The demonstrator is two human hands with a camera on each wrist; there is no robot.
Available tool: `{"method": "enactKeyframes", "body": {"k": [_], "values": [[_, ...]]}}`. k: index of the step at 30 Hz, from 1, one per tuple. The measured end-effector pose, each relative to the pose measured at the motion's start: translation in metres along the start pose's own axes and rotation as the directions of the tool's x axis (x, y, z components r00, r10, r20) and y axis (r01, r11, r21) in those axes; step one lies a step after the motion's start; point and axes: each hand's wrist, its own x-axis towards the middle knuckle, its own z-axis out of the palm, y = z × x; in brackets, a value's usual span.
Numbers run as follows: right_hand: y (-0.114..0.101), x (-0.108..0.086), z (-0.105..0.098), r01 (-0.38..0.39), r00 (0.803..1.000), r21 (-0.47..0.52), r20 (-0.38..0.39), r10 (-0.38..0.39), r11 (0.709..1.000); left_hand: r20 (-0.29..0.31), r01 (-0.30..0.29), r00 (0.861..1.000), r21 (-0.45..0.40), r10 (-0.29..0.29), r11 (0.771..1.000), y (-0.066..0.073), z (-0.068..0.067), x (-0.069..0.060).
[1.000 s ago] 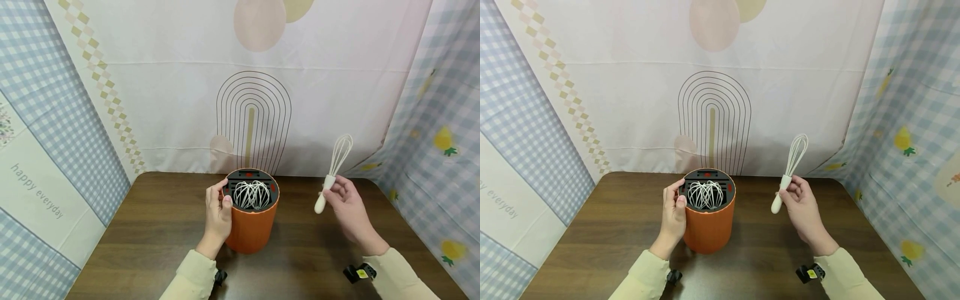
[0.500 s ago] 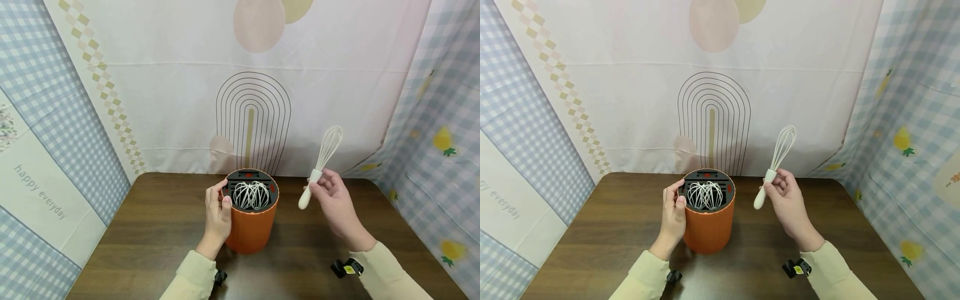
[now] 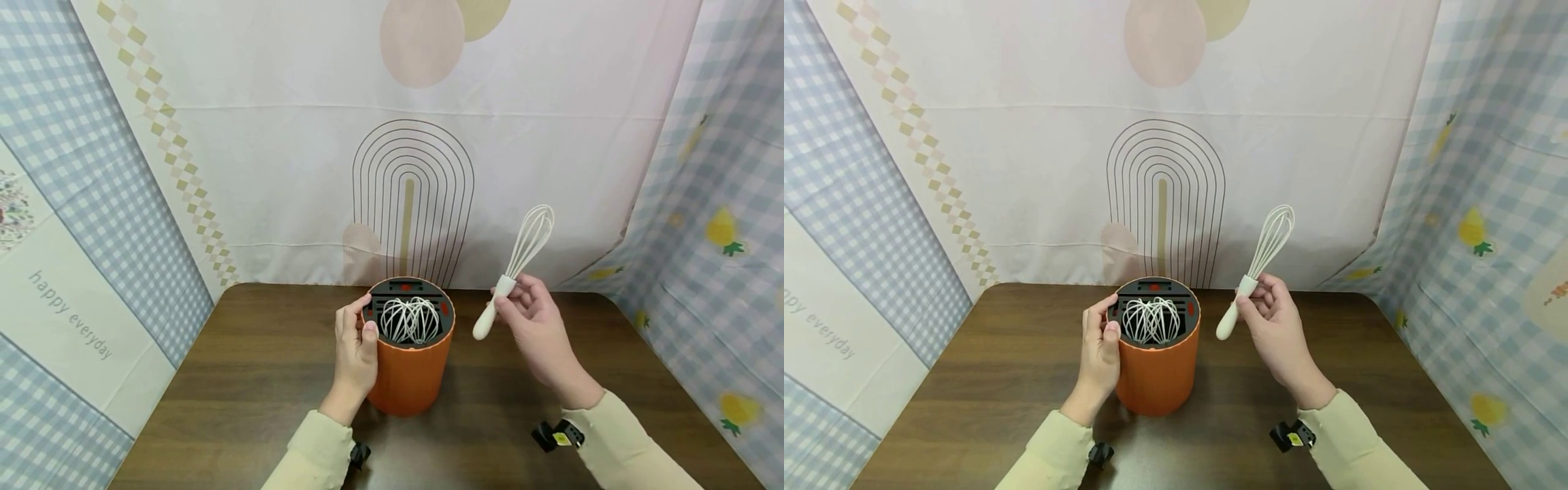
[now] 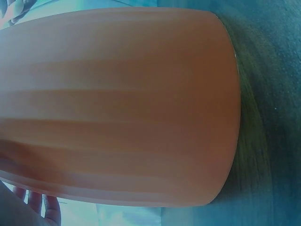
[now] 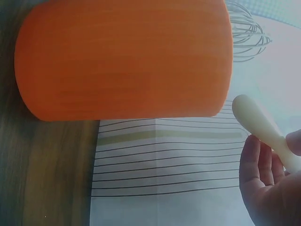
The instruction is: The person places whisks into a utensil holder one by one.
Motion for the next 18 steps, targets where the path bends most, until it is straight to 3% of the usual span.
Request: {"method": "enactKeyframes", "body": {"k": [6, 12, 14, 18], "values": [[-0.003, 0.001, 0.005, 0.003, 1.000, 0.008, 0.002, -0.003, 1.000, -0.021, -0.021, 1.000, -0.007, 0.021, 1.000, 0.006, 0.000, 0.001], [-0.008, -0.001, 0.011, 0.041, 0.999, 0.007, 0.008, -0.041, 0.999, -0.023, -0.023, 0.999, -0.031, 0.023, 0.999, 0.034, -0.006, 0.005], [-0.010, -0.001, 0.014, 0.062, 0.998, 0.006, 0.005, -0.062, 0.998, -0.023, -0.023, 0.999, -0.030, 0.023, 0.999, 0.033, -0.006, 0.005], [-0.012, 0.000, 0.020, 0.114, 0.993, 0.021, -0.041, -0.114, 0.993, -0.022, -0.023, 0.999, -0.011, 0.023, 1.000, 0.014, -0.001, 0.002]]}}
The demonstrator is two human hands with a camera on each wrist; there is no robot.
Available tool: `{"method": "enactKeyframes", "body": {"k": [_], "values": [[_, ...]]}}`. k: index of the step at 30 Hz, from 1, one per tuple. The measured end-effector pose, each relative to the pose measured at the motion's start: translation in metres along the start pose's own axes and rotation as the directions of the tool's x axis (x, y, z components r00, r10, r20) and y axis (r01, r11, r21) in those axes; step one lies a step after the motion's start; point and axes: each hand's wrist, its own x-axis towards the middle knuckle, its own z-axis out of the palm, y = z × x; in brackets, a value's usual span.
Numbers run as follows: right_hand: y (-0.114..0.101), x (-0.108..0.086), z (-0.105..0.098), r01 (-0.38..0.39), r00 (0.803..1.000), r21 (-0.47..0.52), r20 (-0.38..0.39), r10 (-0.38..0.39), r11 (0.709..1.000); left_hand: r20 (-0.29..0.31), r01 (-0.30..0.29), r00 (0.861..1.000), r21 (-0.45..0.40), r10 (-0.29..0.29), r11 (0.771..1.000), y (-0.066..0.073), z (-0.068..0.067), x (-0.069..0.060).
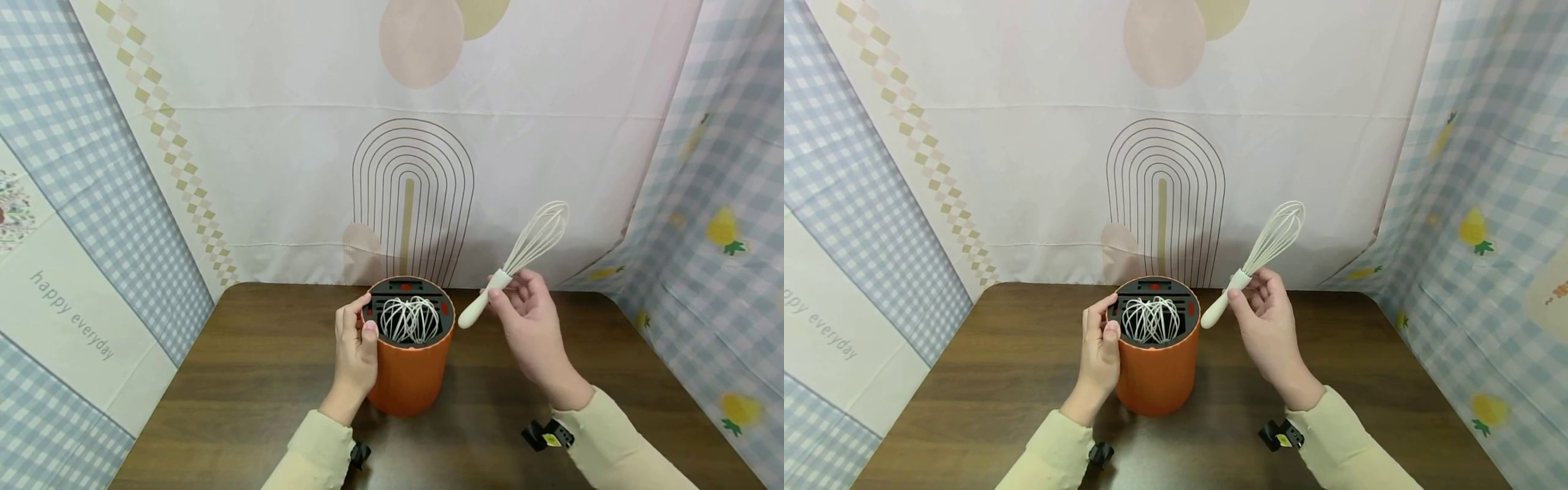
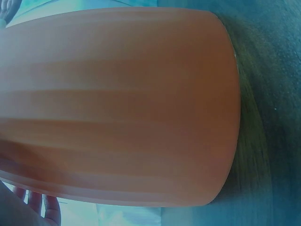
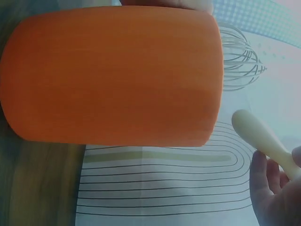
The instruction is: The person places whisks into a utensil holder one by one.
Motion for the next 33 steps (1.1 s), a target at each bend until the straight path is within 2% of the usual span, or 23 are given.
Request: {"method": "enactKeyframes", "body": {"k": [3, 6, 10, 15, 22, 26, 33], "values": [[-0.001, 0.001, 0.005, 0.023, 0.998, 0.023, -0.067, -0.021, 0.999, 0.008, 0.012, 1.000, 0.013, -0.012, 1.000, -0.009, 0.001, -0.002], [0.000, 0.000, 0.008, 0.031, 0.992, 0.041, -0.127, -0.026, 0.999, 0.018, 0.027, 0.999, 0.012, -0.028, 1.000, -0.012, 0.001, -0.002], [0.002, 0.001, 0.012, 0.051, 0.988, 0.047, -0.150, -0.043, 0.998, 0.030, 0.047, 0.998, 0.007, -0.047, 0.999, -0.011, 0.000, -0.001], [0.006, 0.000, 0.017, 0.073, 0.991, 0.031, -0.112, -0.069, 0.997, 0.039, 0.057, 0.998, 0.019, -0.057, 0.998, -0.011, -0.001, -0.001], [0.011, -0.001, 0.024, 0.096, 0.994, -0.001, -0.050, -0.096, 0.995, 0.027, 0.033, 0.999, -0.002, -0.033, 0.999, -0.011, 0.000, -0.001], [0.013, -0.001, 0.026, 0.089, 0.996, -0.031, -0.009, -0.089, 0.996, 0.022, 0.024, 0.999, -0.003, -0.024, 1.000, -0.012, 0.000, -0.001], [0.011, -0.001, 0.025, 0.090, 0.995, -0.064, 0.040, -0.088, 0.994, 0.030, 0.041, 0.999, 0.014, -0.042, 0.999, -0.012, 0.000, -0.002]]}}
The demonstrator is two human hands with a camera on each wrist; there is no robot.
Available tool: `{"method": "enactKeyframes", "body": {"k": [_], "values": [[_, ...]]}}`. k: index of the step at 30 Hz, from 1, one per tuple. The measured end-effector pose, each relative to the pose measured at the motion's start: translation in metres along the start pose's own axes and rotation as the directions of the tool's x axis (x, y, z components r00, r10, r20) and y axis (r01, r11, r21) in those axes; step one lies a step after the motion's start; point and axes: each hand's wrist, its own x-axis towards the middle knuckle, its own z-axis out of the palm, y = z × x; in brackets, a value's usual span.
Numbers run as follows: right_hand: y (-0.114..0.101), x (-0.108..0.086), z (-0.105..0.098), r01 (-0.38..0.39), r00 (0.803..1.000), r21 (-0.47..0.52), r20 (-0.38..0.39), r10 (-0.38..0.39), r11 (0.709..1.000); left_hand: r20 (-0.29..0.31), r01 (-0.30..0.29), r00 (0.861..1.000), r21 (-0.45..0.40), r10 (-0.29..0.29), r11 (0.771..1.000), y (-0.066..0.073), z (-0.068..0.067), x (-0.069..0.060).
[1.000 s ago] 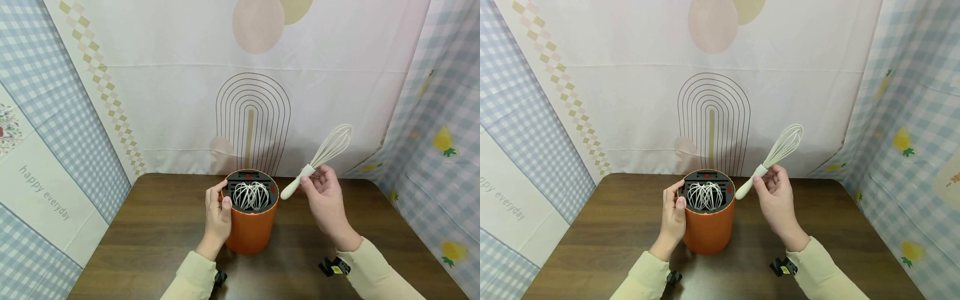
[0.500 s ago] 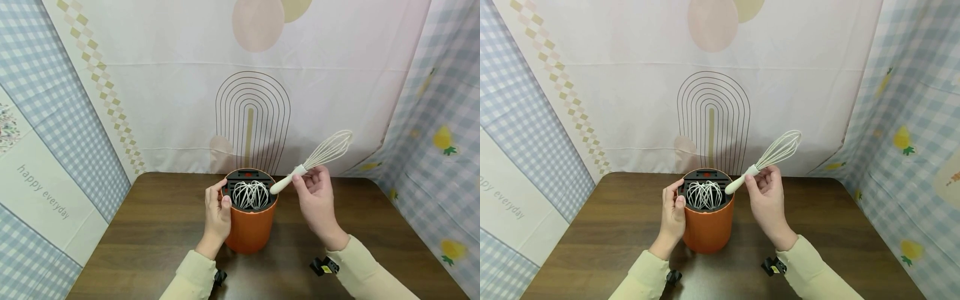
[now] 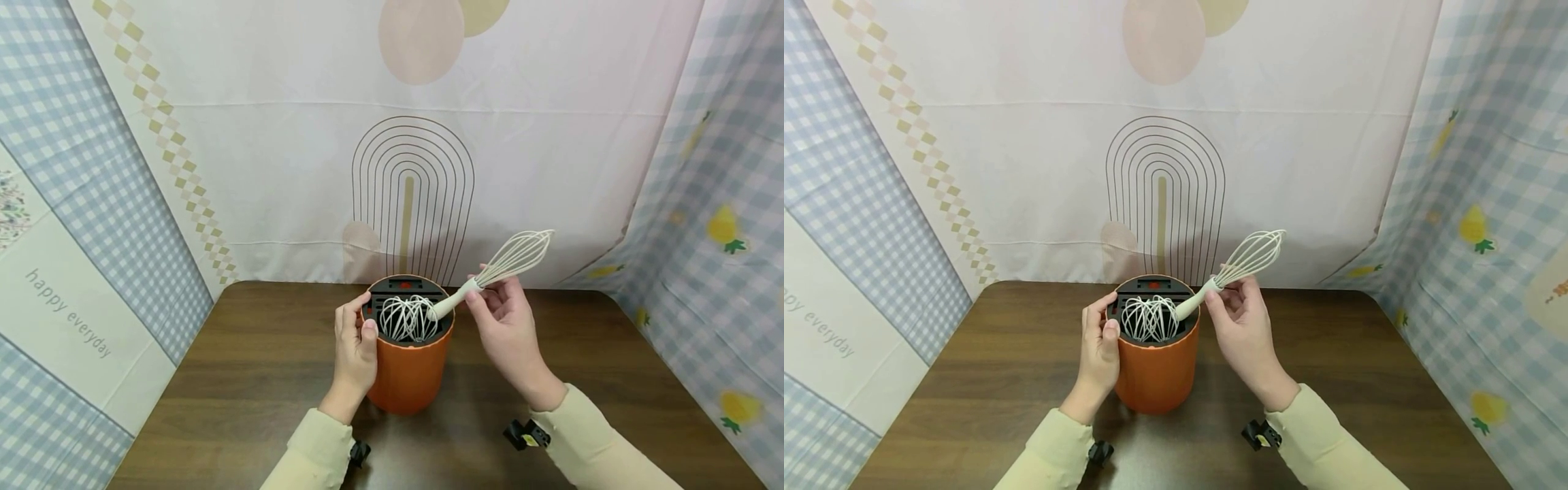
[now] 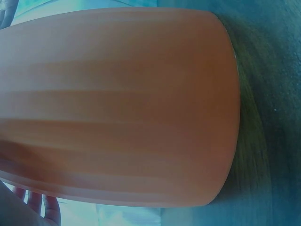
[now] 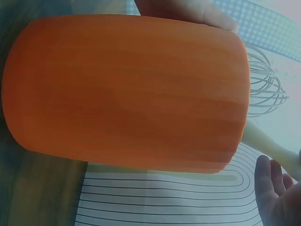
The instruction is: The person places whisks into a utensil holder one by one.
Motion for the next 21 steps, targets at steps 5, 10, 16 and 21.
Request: {"method": "enactKeyframes", "body": {"k": [5, 10, 16, 21], "values": [[-0.003, 0.001, 0.000, 0.010, 0.999, -0.051, 0.039, -0.008, 0.999, -0.001, -0.005, 1.000, -0.009, 0.005, 1.000, -0.001, 0.000, 0.000], [-0.008, 0.002, 0.002, 0.005, 0.997, -0.118, 0.072, 0.003, 0.993, -0.011, -0.009, 1.000, -0.012, 0.009, 1.000, -0.001, 0.002, -0.001], [-0.024, 0.005, 0.009, -0.008, 0.995, -0.176, 0.099, 0.026, 0.984, -0.026, -0.022, 0.999, -0.029, 0.021, 0.999, 0.019, -0.002, 0.003], [-0.039, 0.007, 0.014, -0.033, 0.992, -0.214, 0.113, 0.058, 0.976, -0.030, -0.031, 0.999, -0.034, 0.030, 0.999, 0.030, -0.004, 0.004]]}}
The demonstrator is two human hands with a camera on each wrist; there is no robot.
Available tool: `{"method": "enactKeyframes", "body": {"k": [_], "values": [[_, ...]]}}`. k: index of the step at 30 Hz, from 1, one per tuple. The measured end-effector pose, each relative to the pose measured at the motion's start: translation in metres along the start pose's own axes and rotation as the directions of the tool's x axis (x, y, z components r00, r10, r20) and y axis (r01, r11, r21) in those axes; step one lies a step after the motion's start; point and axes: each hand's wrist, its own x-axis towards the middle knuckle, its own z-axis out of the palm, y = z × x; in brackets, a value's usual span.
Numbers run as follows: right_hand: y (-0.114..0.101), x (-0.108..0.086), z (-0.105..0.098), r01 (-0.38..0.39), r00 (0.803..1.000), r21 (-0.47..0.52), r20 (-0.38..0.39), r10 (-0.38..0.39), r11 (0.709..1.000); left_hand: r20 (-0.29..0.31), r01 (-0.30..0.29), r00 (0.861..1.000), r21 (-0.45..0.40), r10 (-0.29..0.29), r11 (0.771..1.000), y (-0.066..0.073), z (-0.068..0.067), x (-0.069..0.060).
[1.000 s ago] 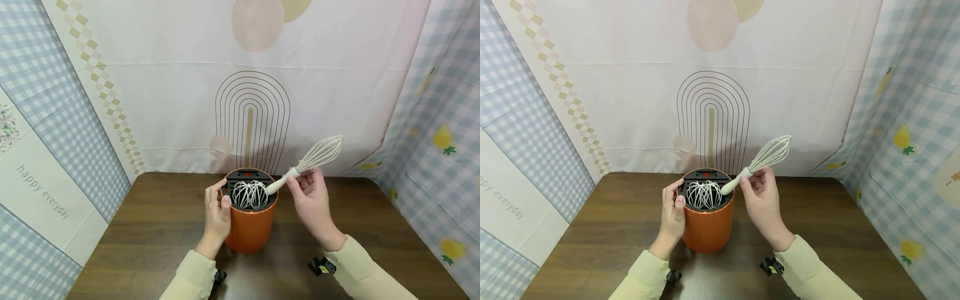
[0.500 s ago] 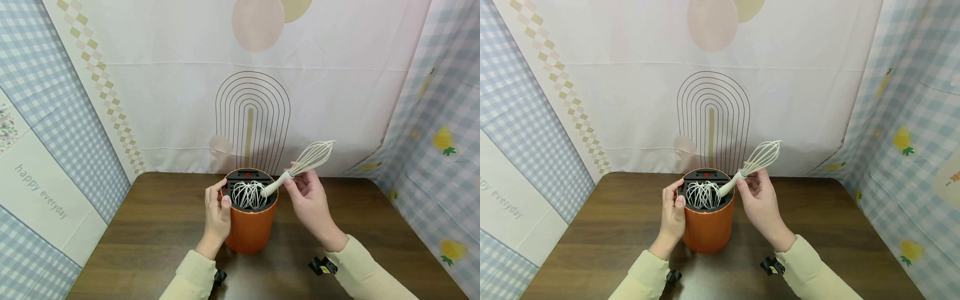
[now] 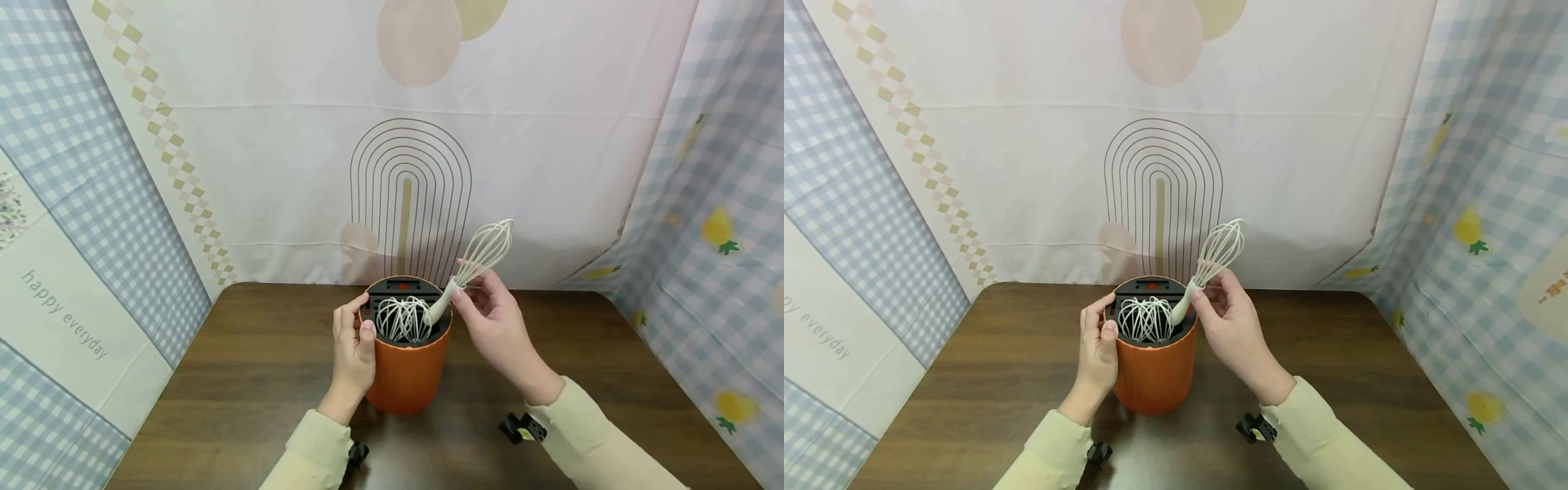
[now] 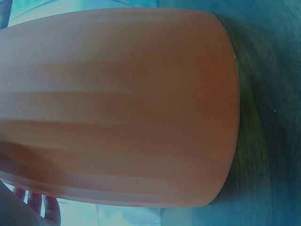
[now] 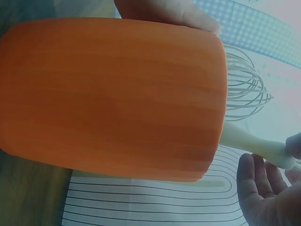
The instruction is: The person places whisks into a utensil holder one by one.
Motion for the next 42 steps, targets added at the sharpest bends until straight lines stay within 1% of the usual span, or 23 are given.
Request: {"method": "enactKeyframes", "body": {"k": [2, 5, 8, 11, 15, 19, 27, 28, 31, 33, 35, 37, 39, 42], "values": [[0.002, 0.001, 0.000, -0.011, 1.000, -0.008, 0.005, 0.011, 1.000, -0.003, -0.002, 1.000, 0.008, 0.002, 1.000, -0.009, 0.002, -0.002], [0.012, 0.003, -0.001, -0.024, 1.000, -0.011, 0.006, 0.024, 1.000, -0.004, 0.004, 1.000, 0.020, -0.004, 1.000, -0.023, 0.004, -0.005], [0.021, 0.004, -0.002, -0.034, 0.999, -0.003, 0.015, 0.034, 0.999, 0.003, 0.015, 1.000, 0.030, -0.015, 0.999, -0.030, 0.005, -0.006], [0.023, 0.005, -0.003, -0.052, 0.998, 0.009, 0.025, 0.051, 0.999, 0.008, 0.020, 1.000, 0.028, -0.020, 0.999, -0.032, 0.005, -0.006], [0.022, 0.007, -0.002, -0.078, 0.996, 0.008, 0.045, 0.077, 0.997, 0.008, 0.015, 1.000, 0.031, -0.015, 0.999, -0.031, 0.004, -0.006], [0.022, 0.009, -0.001, -0.095, 0.993, -0.014, 0.071, 0.096, 0.995, 0.011, 0.015, 1.000, 0.038, -0.016, 0.999, -0.031, 0.004, -0.005], [0.023, 0.008, -0.001, -0.134, 0.984, -0.058, 0.108, 0.139, 0.989, 0.018, 0.033, 0.999, 0.039, -0.033, 0.999, -0.031, 0.004, -0.006], [0.022, 0.008, -0.001, -0.139, 0.983, -0.071, 0.111, 0.146, 0.988, 0.019, 0.036, 0.999, 0.040, -0.037, 0.999, -0.031, 0.004, -0.006], [0.008, 0.007, 0.001, -0.146, 0.979, -0.117, 0.126, 0.161, 0.982, 0.020, 0.033, 0.999, 0.039, -0.034, 0.999, -0.031, 0.004, -0.006], [-0.001, 0.007, 0.002, -0.138, 0.977, -0.153, 0.138, 0.160, 0.979, 0.020, 0.031, 0.999, 0.041, -0.032, 0.999, -0.032, 0.004, -0.006], [-0.006, 0.006, 0.003, -0.119, 0.978, -0.170, 0.152, 0.145, 0.978, 0.017, 0.028, 0.999, 0.043, -0.029, 0.999, -0.032, 0.005, -0.007], [0.001, 0.007, 0.002, -0.097, 0.979, -0.187, 0.158, 0.128, 0.978, 0.016, 0.031, 0.999, 0.047, -0.032, 0.998, -0.033, 0.005, -0.007], [0.010, 0.007, 0.002, -0.083, 0.980, -0.180, 0.163, 0.113, 0.980, 0.014, 0.029, 0.999, 0.049, -0.030, 0.998, -0.032, 0.005, -0.007], [0.021, 0.008, 0.000, -0.059, 0.986, -0.171, 0.145, 0.084, 0.984, 0.015, 0.029, 0.999, 0.049, -0.030, 0.998, -0.032, 0.004, -0.006]]}}
